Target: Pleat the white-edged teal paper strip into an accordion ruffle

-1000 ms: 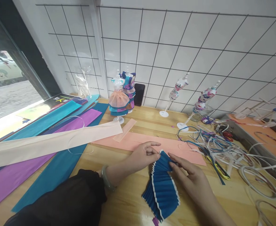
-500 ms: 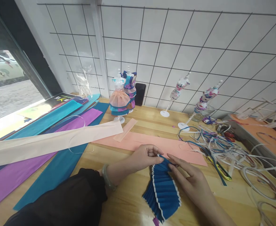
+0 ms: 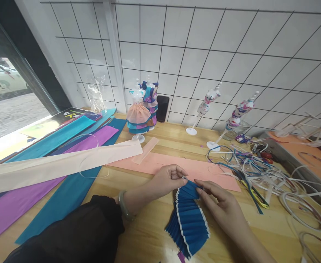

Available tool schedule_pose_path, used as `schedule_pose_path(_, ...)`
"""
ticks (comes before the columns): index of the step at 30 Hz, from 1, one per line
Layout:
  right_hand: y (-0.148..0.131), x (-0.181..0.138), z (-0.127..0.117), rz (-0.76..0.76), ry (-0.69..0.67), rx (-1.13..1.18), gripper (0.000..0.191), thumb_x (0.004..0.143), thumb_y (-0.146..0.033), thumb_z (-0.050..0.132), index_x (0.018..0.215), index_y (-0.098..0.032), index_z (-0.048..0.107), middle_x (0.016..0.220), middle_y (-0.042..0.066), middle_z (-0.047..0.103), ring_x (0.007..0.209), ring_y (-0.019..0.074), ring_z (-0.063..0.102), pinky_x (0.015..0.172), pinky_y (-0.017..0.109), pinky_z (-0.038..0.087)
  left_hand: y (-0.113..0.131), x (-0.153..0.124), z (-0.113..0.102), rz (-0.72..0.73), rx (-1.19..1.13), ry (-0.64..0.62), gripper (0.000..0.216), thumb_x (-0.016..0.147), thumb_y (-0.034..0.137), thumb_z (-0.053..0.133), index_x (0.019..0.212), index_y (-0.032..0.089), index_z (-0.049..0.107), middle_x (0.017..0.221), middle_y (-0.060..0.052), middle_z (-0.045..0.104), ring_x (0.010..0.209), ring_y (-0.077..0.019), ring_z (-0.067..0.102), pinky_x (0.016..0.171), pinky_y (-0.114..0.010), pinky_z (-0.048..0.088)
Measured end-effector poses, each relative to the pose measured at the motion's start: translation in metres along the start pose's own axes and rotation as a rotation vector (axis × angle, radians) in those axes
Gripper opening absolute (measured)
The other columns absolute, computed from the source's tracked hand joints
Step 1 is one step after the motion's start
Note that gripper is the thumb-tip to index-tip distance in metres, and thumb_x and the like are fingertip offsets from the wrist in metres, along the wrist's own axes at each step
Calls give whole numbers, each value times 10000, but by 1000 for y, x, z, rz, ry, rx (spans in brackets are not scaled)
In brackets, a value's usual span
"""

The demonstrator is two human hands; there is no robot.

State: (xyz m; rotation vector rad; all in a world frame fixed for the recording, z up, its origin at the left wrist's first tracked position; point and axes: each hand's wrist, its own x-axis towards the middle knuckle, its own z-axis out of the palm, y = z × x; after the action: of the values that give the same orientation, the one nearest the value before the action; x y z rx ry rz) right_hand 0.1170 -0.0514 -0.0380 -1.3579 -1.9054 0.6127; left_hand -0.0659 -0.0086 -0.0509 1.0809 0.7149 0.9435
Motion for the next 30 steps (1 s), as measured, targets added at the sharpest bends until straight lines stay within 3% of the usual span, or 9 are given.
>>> schedule_pose_path(7, 6, -1, 0, 17, 5, 9, 255, 801, -307, 539, 986, -199, 679, 1015, 78, 696, 937, 227, 644, 815, 343, 521, -3, 2, -3, 30, 65, 60, 289, 628, 295, 722, 806, 111, 588, 682, 0, 561, 618, -73, 515, 588, -200, 392)
schedule_pose_path(12, 10, -1, 1, 56, 38, 113, 256, 780, -303, 569, 995, -211, 672, 1021, 82, 687, 888, 214, 655, 746, 309, 547, 0, 2, -3, 32, 76, 83, 260, 636, 274, 706, 800, 110, 588, 685, 1, 550, 609, -71, 504, 582, -197, 385)
schedule_pose_path(17, 9, 0, 1, 79, 54, 215, 172, 754, -297, 602, 872, -227, 707, 917, 66, 703, 836, 196, 663, 736, 282, 548, 1, 2, -2, 30, 91, 102, 255, 630, 273, 706, 792, 116, 588, 669, 4, 539, 603, -75, 498, 569, -196, 380)
schedule_pose_path(30, 12, -1, -1, 83, 81, 195, 149, 755, -289, 595, 821, -224, 713, 862, 64, 707, 804, 192, 660, 718, 278, 541, 1, 3, -4, 89, 114, 78, 299, 672, 154, 642, 951, 126, 537, 796, -44, 614, 618, -72, 532, 595, -201, 400)
